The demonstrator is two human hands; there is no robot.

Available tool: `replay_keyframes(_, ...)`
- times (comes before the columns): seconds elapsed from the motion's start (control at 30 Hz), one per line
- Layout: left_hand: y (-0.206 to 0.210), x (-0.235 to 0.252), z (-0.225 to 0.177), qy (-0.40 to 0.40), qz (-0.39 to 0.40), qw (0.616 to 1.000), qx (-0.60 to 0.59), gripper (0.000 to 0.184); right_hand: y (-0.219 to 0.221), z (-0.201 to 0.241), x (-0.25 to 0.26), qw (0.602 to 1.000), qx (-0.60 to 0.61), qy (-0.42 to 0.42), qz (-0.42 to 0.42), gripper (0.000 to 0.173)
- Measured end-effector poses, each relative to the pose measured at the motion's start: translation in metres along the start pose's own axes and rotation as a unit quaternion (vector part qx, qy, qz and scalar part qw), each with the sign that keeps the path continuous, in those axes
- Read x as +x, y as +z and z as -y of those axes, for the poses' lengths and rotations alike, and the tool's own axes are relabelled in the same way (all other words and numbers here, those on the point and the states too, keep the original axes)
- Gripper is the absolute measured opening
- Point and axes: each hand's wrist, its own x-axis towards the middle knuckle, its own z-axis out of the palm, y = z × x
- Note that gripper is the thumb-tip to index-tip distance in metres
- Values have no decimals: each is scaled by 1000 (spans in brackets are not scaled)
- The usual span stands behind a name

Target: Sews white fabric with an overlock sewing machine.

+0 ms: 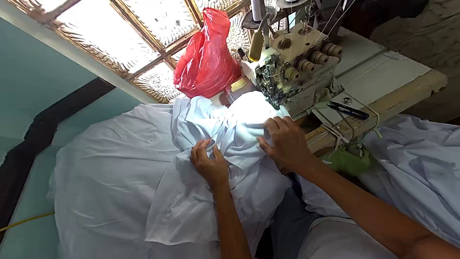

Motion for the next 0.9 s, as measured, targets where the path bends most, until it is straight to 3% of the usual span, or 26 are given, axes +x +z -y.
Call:
replay_keyframes(0.07, -15, -2, -14, 26, -11, 1000, -9, 27, 8, -2, 5, 1000, -15, 19, 10, 39)
replay_keyframes(0.13, -30, -5, -27, 53, -2, 998, -36, 25, 6, -4, 6, 1000, -3, 23, 18, 35)
replay_keyframes(0.3, -65, -21, -53, 110, 104, 984, -93, 22, 1, -20, -3, 999, 30, -14, 11, 14)
replay_keyframes(0.5, -70, -35, -69, 178, 210, 950, -146, 17, -3, -31, -5, 998, 63, -16, 6, 7)
replay_keyframes(0.6, -73, -41, -86, 194, 327, 910, -163, 17, -21, -33, 3, 990, 129, 32, 52, 7)
replay_keyframes(0.7, -71, -40, -105, 206, 528, 806, -171, 19, -49, -32, 26, 953, 252, 84, 142, 11)
replay_keyframes(0.77, -62, -32, -120, 198, 643, 725, -145, 22, -77, -26, 46, 909, 360, 59, 202, 14)
replay_keyframes(0.8, -57, -25, -127, 186, 669, 709, -125, 24, -91, -22, 54, 880, 421, 27, 219, 15)
replay_keyframes(0.83, -53, -16, -134, 174, 672, 712, -107, 27, -106, -19, 61, 845, 483, -14, 228, 18)
replay_keyframes(0.9, -43, 4, -141, 182, 598, 775, -94, 29, -130, -11, 69, 794, 559, -97, 218, 21)
